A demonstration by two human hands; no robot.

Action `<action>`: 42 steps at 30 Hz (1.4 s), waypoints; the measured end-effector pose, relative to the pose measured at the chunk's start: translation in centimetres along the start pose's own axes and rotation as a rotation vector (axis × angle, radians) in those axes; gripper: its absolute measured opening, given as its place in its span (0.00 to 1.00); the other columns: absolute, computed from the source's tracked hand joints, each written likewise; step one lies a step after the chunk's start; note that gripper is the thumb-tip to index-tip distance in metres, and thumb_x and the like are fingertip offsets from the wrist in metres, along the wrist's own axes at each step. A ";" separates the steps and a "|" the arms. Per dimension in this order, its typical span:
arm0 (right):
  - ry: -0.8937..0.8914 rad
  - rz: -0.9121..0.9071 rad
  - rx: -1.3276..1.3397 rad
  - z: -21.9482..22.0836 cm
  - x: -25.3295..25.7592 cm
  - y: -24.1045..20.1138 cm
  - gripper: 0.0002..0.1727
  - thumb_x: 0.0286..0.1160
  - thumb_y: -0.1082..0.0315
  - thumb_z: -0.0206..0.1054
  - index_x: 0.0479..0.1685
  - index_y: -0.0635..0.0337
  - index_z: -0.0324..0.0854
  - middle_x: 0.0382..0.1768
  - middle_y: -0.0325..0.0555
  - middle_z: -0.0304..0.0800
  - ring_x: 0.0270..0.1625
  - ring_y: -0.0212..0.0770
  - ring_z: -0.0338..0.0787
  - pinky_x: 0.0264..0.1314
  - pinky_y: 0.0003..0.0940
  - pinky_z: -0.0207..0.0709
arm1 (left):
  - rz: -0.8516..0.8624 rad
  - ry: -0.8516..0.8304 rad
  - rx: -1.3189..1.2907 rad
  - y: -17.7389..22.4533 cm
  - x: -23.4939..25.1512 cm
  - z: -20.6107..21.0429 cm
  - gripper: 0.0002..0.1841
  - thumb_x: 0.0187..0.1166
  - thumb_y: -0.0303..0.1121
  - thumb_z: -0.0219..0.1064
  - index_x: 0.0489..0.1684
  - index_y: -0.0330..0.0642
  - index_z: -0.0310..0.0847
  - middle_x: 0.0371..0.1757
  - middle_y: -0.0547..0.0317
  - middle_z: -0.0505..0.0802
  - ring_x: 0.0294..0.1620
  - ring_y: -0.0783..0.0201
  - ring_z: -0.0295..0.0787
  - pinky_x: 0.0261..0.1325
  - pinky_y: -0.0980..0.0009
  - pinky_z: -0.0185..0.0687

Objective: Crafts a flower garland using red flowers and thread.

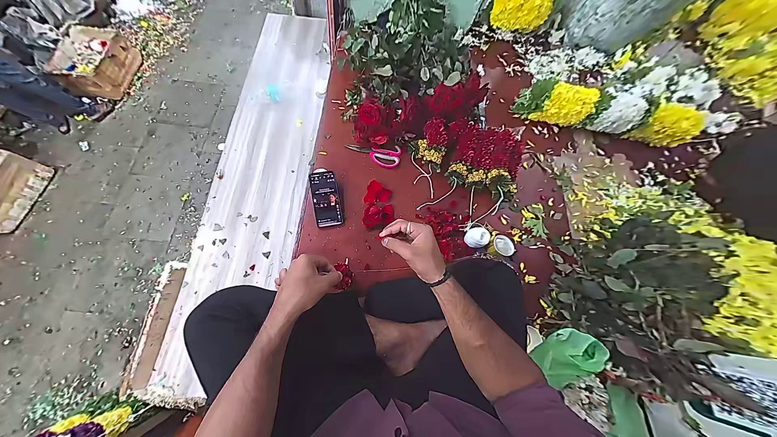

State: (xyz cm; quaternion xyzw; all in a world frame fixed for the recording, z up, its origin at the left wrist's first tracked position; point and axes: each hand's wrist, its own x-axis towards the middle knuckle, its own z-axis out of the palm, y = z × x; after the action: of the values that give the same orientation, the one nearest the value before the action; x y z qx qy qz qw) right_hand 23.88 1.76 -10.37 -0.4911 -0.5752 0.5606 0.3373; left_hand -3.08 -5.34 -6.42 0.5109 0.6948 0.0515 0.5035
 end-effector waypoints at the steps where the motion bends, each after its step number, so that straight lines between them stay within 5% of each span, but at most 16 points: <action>1: 0.018 0.008 0.030 0.6 -0.4 -0.4 0.06 0.68 0.73 0.76 0.42 0.58 0.92 0.42 0.44 0.95 0.31 0.41 0.90 0.33 0.39 0.89 | -0.007 0.004 -0.001 0.0 0.0 0.0 0.12 0.71 0.51 0.74 0.29 0.55 0.93 0.27 0.68 0.94 0.32 0.65 0.91 0.46 0.45 0.84; 7: -0.010 0.114 0.256 2.8 -2.7 -2.7 0.29 0.54 0.83 0.79 0.61 0.60 0.78 0.39 0.52 0.94 0.33 0.48 0.92 0.33 0.41 0.89 | -0.029 0.005 -0.094 0.2 0.0 0.3 0.10 0.73 0.50 0.74 0.31 0.58 0.95 0.29 0.71 0.94 0.34 0.68 0.91 0.48 0.47 0.85; 13: -0.110 0.269 0.272 5.5 -4.1 -3.1 0.34 0.54 0.78 0.82 0.66 0.61 0.75 0.34 0.53 0.95 0.30 0.48 0.94 0.28 0.39 0.89 | 0.046 -0.066 -0.336 1.0 -0.5 0.7 0.07 0.72 0.35 0.73 0.41 0.48 0.96 0.35 0.63 0.97 0.37 0.69 0.93 0.46 0.62 0.90; 16: -0.082 0.285 0.202 5.9 -4.1 -2.5 0.34 0.53 0.78 0.82 0.66 0.60 0.75 0.32 0.50 0.95 0.27 0.45 0.94 0.26 0.37 0.88 | 0.099 -0.107 -0.321 1.2 -0.5 0.7 0.09 0.70 0.35 0.74 0.43 0.48 0.96 0.35 0.64 0.97 0.36 0.69 0.93 0.45 0.63 0.91; 20: -0.098 0.274 0.058 5.7 -3.9 -2.1 0.37 0.51 0.73 0.85 0.68 0.54 0.76 0.27 0.44 0.93 0.25 0.42 0.92 0.28 0.39 0.90 | 0.153 -0.105 -0.237 1.0 -0.3 1.0 0.10 0.71 0.45 0.79 0.40 0.52 0.97 0.32 0.67 0.96 0.33 0.72 0.92 0.43 0.64 0.91; 23: -0.155 0.263 -0.088 5.2 -3.6 -1.7 0.48 0.47 0.61 0.90 0.77 0.49 0.71 0.23 0.37 0.86 0.23 0.37 0.86 0.30 0.37 0.86 | 0.166 -0.109 -0.223 0.8 -0.3 1.1 0.07 0.73 0.42 0.79 0.35 0.51 0.97 0.30 0.67 0.96 0.32 0.73 0.92 0.43 0.64 0.90; 25: -0.209 0.256 -0.117 4.6 -3.3 -1.5 0.58 0.42 0.58 0.92 0.85 0.47 0.63 0.26 0.37 0.82 0.25 0.38 0.82 0.30 0.38 0.82 | 0.144 -0.111 -0.257 0.9 -0.4 1.0 0.06 0.72 0.39 0.79 0.33 0.49 0.96 0.30 0.66 0.96 0.32 0.72 0.92 0.43 0.64 0.90; 28: -0.317 0.215 -0.052 3.4 -2.7 -1.4 0.69 0.37 0.58 0.93 0.93 0.43 0.53 0.43 0.38 0.87 0.41 0.39 0.86 0.37 0.37 0.84 | 0.066 -0.083 -0.328 1.1 -0.5 1.0 0.05 0.68 0.36 0.78 0.28 0.46 0.93 0.27 0.62 0.95 0.31 0.67 0.92 0.43 0.61 0.91; 31: -0.408 0.143 -0.112 2.8 -2.2 -0.7 0.63 0.42 0.55 0.89 0.92 0.40 0.58 0.64 0.36 0.87 0.65 0.38 0.85 0.62 0.43 0.84 | 0.003 -0.082 -0.359 1.5 -0.6 0.1 0.06 0.68 0.33 0.78 0.26 0.42 0.91 0.28 0.57 0.95 0.33 0.62 0.95 0.48 0.56 0.93; 33: -0.515 0.135 -0.111 2.8 -1.9 0.3 0.57 0.47 0.54 0.88 0.89 0.44 0.63 0.70 0.37 0.85 0.71 0.36 0.85 0.74 0.44 0.82 | -0.011 -0.080 -0.350 1.9 -0.7 -0.8 0.06 0.67 0.32 0.77 0.25 0.40 0.90 0.28 0.56 0.95 0.32 0.61 0.94 0.46 0.55 0.91; 35: -0.559 0.142 -0.073 2.9 -1.7 0.9 0.43 0.56 0.54 0.85 0.79 0.50 0.75 0.60 0.37 0.91 0.58 0.34 0.91 0.64 0.38 0.86 | -0.024 -0.071 -0.346 2.5 -0.6 -1.9 0.06 0.67 0.30 0.77 0.24 0.39 0.89 0.26 0.56 0.94 0.31 0.63 0.92 0.43 0.60 0.89; 38: -0.454 0.065 0.002 2.0 -1.3 0.6 0.11 0.68 0.59 0.79 0.45 0.54 0.93 0.37 0.36 0.95 0.37 0.30 0.91 0.44 0.32 0.87 | -0.052 -0.023 -0.307 2.9 -0.6 -3.4 0.09 0.66 0.29 0.79 0.19 0.39 0.86 0.23 0.59 0.91 0.27 0.67 0.86 0.38 0.63 0.84; 42: -0.485 -0.073 0.077 0.2 -1.3 -1.4 0.06 0.70 0.60 0.78 0.34 0.51 0.95 0.34 0.33 0.93 0.37 0.27 0.89 0.42 0.27 0.85 | -0.082 0.045 -0.194 4.2 -0.9 -4.8 0.12 0.66 0.32 0.80 0.16 0.42 0.84 0.18 0.62 0.85 0.23 0.68 0.78 0.33 0.63 0.75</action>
State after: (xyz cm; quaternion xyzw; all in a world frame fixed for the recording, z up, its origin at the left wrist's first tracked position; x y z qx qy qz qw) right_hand 23.80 0.61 -8.82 -0.3078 -0.6350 0.6709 0.2278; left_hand -3.94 -1.95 -1.05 0.4298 0.7181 0.1093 0.5363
